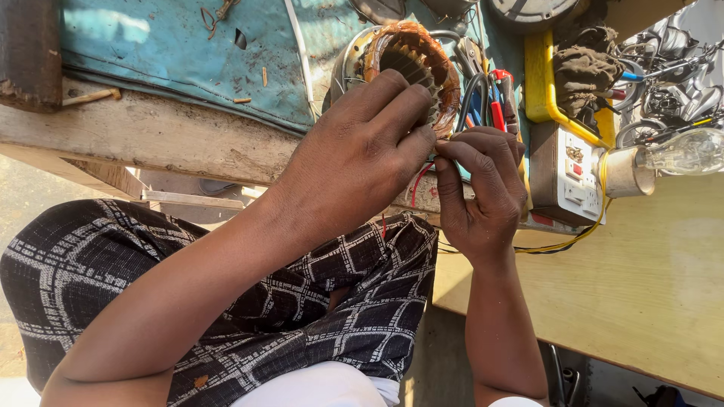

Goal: The person sits on the ground at a low workbench preparing the copper winding wires of a motor stator. They strip insulation from the wire ends by hand, cut and trim wires with pliers, rub the wire ends with a small abrasive stick, and handle a matchbox at the end.

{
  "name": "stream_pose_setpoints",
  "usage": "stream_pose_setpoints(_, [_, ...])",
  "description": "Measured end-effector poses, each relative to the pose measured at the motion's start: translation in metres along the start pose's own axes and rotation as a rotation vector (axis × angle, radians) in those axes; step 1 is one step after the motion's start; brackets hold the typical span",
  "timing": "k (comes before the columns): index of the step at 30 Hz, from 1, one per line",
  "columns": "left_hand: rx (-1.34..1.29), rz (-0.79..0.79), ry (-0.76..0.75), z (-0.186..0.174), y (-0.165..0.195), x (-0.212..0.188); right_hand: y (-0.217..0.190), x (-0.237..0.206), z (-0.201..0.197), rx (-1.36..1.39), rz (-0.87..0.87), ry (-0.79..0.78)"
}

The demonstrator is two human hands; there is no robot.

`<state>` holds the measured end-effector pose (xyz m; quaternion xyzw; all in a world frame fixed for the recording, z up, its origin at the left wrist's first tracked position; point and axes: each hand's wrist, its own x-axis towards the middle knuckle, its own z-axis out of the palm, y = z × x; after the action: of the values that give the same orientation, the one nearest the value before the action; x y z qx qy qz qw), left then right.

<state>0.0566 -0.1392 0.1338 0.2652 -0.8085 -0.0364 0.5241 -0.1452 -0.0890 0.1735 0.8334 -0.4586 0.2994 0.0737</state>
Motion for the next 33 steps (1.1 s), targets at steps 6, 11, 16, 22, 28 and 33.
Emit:
stream_pose_setpoints(6, [-0.096, -0.04, 0.004, 0.003, -0.003, -0.003, 0.0, 0.003, -0.001, -0.072, -0.058, -0.042])
stream_pose_setpoints(11, [-0.084, -0.062, 0.032, 0.008, -0.001, -0.005, 0.001, 0.004, -0.006, -0.152, -0.104, -0.075])
stream_pose_setpoints(16, [-0.057, -0.088, 0.077, 0.014, 0.002, -0.008, 0.007, 0.003, -0.009, -0.125, -0.096, -0.129])
stream_pose_setpoints(22, [-0.047, -0.105, 0.077, 0.018, 0.003, -0.01, 0.011, 0.005, -0.007, -0.176, -0.157, -0.116])
stream_pose_setpoints(28, [-0.064, -0.113, 0.084, 0.019, 0.003, -0.011, 0.009, 0.006, -0.004, -0.188, -0.127, -0.1])
stream_pose_setpoints(33, [-0.071, -0.099, 0.084, 0.017, 0.002, -0.011, 0.005, 0.003, 0.001, -0.202, -0.083, -0.061])
